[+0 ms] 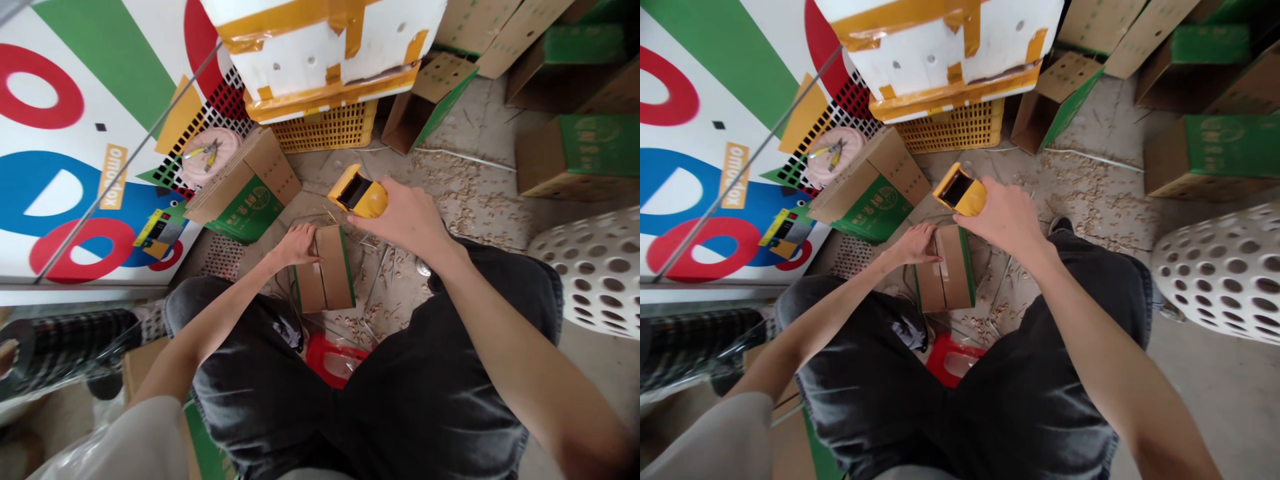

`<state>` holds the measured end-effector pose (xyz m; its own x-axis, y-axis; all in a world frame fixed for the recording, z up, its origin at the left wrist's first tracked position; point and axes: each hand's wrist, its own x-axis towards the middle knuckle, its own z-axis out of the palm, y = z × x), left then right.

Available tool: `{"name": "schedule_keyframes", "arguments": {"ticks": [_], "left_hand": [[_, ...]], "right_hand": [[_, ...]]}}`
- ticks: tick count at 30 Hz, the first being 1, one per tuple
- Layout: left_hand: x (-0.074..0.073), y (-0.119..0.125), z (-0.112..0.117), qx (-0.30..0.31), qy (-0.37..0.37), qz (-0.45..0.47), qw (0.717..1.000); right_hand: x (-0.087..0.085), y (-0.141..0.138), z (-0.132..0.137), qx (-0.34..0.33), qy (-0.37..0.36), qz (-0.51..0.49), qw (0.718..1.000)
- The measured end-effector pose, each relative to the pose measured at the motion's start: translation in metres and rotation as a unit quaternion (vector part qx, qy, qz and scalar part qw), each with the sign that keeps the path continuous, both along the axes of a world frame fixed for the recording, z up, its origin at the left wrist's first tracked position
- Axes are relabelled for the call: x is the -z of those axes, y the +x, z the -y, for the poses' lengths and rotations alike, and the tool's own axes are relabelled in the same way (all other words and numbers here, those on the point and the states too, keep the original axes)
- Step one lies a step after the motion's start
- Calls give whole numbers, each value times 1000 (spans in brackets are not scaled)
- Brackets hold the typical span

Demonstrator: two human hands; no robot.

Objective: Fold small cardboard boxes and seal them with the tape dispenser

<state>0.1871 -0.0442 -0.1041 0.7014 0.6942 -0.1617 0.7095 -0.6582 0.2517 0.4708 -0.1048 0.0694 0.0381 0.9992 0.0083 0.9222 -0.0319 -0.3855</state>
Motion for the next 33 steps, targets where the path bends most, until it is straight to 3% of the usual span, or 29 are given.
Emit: {"name": "schedule_keyframes", "arguments": {"ticks": [9, 19, 29, 33], "left_hand": [[19, 5, 17, 11, 23, -40, 999], [37, 10, 35, 27, -22, -92, 995], [51, 20, 7, 8, -47, -56, 997], [49, 23, 7, 21, -51, -88, 995]], "right_hand": [[0, -1, 1, -6, -7, -6, 1000], [0, -1, 1, -4, -12, -4, 1000], [-2, -3, 2, -14, -13, -14, 1000], [-1, -2, 2, -10, -4, -3, 1000]]}}
